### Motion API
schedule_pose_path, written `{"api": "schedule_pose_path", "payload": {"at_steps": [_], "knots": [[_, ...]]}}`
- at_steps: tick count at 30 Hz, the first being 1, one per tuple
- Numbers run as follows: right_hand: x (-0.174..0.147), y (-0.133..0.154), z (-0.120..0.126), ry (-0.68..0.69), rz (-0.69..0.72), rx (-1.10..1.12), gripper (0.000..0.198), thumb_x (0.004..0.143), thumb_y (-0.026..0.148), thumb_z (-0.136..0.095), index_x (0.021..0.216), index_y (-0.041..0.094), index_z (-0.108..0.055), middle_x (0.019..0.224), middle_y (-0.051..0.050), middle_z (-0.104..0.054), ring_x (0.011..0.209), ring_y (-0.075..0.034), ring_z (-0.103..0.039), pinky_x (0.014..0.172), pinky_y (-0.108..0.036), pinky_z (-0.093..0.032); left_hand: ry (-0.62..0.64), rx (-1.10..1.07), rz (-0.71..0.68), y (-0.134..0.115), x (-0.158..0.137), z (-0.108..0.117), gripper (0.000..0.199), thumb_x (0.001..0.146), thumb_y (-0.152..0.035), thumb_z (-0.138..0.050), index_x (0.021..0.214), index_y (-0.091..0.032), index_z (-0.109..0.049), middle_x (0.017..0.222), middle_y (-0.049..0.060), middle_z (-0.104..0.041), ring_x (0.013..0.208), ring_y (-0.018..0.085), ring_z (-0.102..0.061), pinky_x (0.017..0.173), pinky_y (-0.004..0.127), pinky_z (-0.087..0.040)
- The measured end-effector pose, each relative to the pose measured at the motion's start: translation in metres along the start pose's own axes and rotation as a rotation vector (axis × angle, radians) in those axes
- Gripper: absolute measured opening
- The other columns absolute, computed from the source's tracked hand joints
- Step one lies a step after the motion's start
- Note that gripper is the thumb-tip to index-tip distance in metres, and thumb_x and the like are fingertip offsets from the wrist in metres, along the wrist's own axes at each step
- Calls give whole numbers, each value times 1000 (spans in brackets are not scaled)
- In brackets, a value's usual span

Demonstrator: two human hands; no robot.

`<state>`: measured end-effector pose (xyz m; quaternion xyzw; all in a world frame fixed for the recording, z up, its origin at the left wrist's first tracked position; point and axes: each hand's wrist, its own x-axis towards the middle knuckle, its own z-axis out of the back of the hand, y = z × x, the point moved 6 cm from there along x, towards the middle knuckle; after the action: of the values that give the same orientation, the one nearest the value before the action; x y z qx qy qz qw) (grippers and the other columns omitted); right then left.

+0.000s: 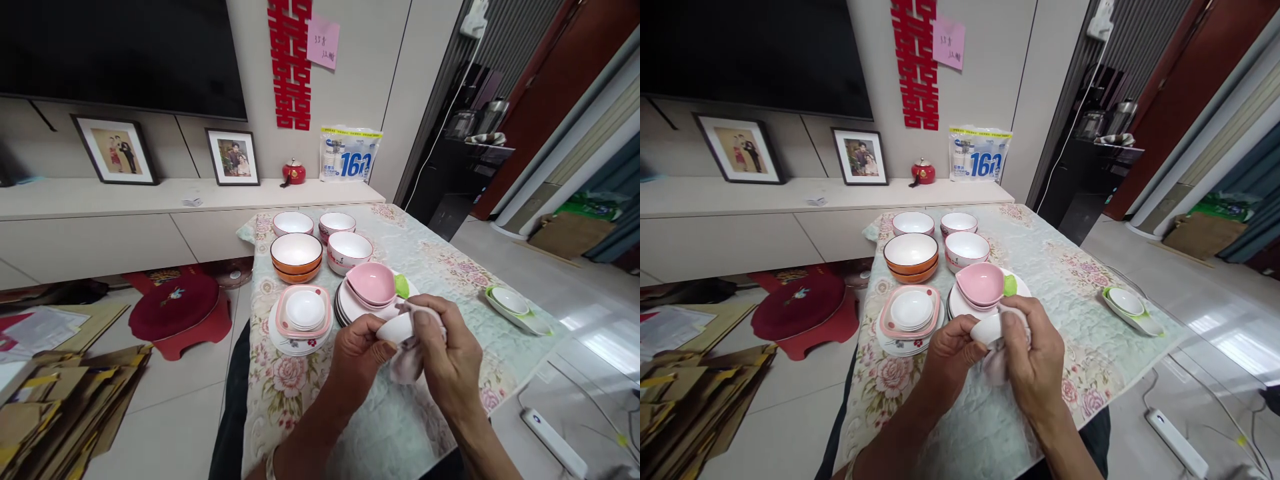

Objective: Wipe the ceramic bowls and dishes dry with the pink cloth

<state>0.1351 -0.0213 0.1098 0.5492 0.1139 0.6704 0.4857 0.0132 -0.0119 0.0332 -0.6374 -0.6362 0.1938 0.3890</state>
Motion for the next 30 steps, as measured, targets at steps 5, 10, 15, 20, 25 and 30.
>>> {"api": "schedule_pose_path", "payload": {"at_steps": [5,10,15,20,25,30], "knots": [[-6,32,-13,188,439,-173,18,91,15,-56,105,22,-64,100,-6,-67,93,-22,-60,83,-38,-45,34,49,18,-4,-1,-5,17,77,-25,-79,76,-16,-65,67,-4,-58,62,10,-50,60,23,-41],[3,0,-6,100,135,65,14,95,26,-53,103,24,-65,94,-4,-67,85,-19,-63,73,-32,-49,20,10,5,1,-1,-3,16,77,-26,-80,78,-15,-67,72,-1,-64,66,11,-56,64,24,-45],[-1,-39,-15,135,-479,530,27,93,50,-55,98,24,-60,60,4,-55,39,-12,-46,35,-24,-35,20,-85,31,8,-1,0,19,77,-29,-80,80,-15,-67,72,1,-68,61,12,-60,60,25,-48],[1,-41,-10,181,-442,437,27,92,49,-58,98,22,-61,60,4,-56,43,-13,-49,40,-25,-39,34,-38,136,7,1,1,24,77,-33,-79,82,-14,-66,74,2,-66,65,12,-58,63,25,-49],[7,-10,-3,208,92,-33,14,96,30,-53,101,23,-64,80,-1,-66,66,-15,-59,60,-28,-45,17,86,161,1,2,-1,28,75,-36,-79,81,-14,-64,69,-1,-61,63,12,-55,62,25,-46],[-3,32,-17,273,471,-227,14,93,17,-53,100,20,-64,90,-6,-67,84,-21,-60,78,-38,-42,37,181,-11,-11,0,-8,20,78,-29,-77,78,-16,-62,71,-2,-59,69,13,-53,68,27,-44]]}}
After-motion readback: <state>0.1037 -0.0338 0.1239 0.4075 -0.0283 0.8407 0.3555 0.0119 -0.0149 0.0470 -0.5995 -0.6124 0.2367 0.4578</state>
